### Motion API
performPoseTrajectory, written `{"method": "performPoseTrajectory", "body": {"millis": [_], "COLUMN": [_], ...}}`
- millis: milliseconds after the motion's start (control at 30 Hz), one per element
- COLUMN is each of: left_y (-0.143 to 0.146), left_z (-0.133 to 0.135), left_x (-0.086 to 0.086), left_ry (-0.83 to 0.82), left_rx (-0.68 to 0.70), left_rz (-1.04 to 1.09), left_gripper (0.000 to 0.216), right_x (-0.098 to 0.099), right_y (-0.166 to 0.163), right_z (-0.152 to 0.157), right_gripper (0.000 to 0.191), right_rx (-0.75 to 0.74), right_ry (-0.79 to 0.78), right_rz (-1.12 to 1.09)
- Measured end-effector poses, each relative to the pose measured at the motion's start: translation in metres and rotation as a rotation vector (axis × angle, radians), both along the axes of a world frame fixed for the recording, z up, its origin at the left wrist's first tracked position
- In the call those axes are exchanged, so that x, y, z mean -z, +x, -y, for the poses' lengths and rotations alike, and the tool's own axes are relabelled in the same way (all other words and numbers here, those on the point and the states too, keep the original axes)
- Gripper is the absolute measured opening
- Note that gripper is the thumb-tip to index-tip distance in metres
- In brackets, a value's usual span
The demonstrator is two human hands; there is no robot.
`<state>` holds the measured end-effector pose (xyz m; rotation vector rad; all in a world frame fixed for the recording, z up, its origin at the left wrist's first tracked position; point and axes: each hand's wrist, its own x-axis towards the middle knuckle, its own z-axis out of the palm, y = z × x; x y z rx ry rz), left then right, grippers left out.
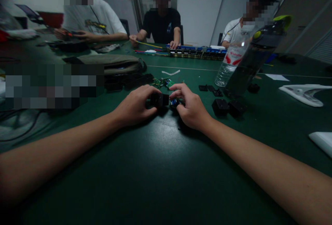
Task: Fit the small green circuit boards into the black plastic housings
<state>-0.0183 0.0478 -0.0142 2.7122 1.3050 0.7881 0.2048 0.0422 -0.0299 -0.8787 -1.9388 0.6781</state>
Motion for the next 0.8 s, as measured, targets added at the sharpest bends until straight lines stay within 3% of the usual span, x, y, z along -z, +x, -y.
{"method": "performPoseTrajectory", "body": {"millis": [800], "left_y": [0.0003], "left_z": [0.003], "left_x": [-0.0009], "left_ry": [0.098], "left_rx": [0.032], "left_rz": [-0.036], "left_gripper": [0.036], "right_x": [-0.0035], "right_y": [-0.0014], "right_z": [0.0031], "right_gripper": [0.057], "right_rx": [0.001], "right_ry": [-0.005], "right_rz": [0.001]}}
